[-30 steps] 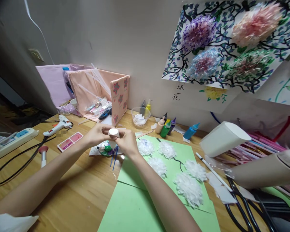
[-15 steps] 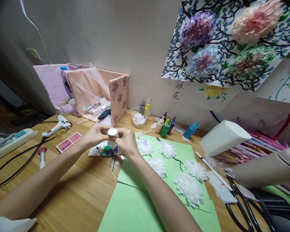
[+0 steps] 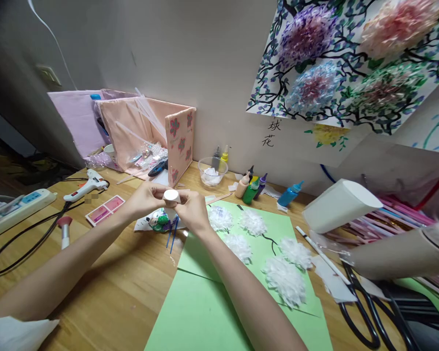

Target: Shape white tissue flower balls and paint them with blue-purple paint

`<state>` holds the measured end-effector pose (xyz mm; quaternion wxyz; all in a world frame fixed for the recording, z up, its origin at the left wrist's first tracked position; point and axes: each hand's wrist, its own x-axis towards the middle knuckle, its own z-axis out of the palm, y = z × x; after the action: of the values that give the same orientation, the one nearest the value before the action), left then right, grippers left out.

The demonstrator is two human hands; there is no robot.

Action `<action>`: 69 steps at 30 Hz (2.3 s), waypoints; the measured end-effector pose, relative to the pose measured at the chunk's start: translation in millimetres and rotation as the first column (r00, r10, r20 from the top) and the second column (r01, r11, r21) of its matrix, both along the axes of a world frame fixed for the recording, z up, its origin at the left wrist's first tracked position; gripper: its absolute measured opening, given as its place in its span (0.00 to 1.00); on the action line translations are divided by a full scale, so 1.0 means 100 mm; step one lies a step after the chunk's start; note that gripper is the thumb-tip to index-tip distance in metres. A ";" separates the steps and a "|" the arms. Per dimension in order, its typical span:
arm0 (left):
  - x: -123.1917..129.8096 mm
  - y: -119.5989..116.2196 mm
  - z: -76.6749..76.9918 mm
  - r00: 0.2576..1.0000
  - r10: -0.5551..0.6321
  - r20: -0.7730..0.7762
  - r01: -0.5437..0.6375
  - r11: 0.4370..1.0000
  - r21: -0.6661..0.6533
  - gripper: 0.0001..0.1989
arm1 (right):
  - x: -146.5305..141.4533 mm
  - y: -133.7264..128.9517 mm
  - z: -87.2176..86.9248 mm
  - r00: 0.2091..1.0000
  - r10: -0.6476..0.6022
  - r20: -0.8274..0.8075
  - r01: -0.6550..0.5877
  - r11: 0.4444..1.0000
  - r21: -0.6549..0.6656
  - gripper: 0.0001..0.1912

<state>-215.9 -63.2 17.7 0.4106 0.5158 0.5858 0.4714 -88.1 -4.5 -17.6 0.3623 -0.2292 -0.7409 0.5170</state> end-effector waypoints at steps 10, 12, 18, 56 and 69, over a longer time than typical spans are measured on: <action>0.00 -0.02 0.03 0.995 -0.014 -0.099 0.016 1.000 0.021 0.13 | 0.00 0.03 0.01 1.000 0.020 0.009 -0.020 1.000 -0.012 0.08; 0.00 -0.01 0.03 0.992 -0.025 -0.124 0.028 0.999 0.019 0.14 | 0.01 0.04 0.01 1.000 0.019 0.025 -0.019 1.000 -0.014 0.07; -0.02 0.02 0.05 0.991 -0.025 -0.129 0.028 0.999 0.022 0.16 | 0.00 0.04 0.04 0.999 0.013 0.030 -0.012 1.000 -0.009 0.05; -0.23 -0.13 0.35 0.538 -0.057 -0.841 0.232 0.969 0.082 0.08 | -0.11 -0.14 -0.01 0.992 -0.103 0.076 0.091 0.986 0.136 0.03; -0.21 0.01 0.04 0.607 0.073 -0.791 0.256 0.925 0.282 0.04 | 0.04 0.02 0.03 0.978 -0.167 0.129 0.114 0.933 0.342 0.02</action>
<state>-236.8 -61.7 22.0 0.0305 0.7670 0.5793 0.2744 -84.4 -2.3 -14.8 0.3730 -0.2569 -0.8251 0.3378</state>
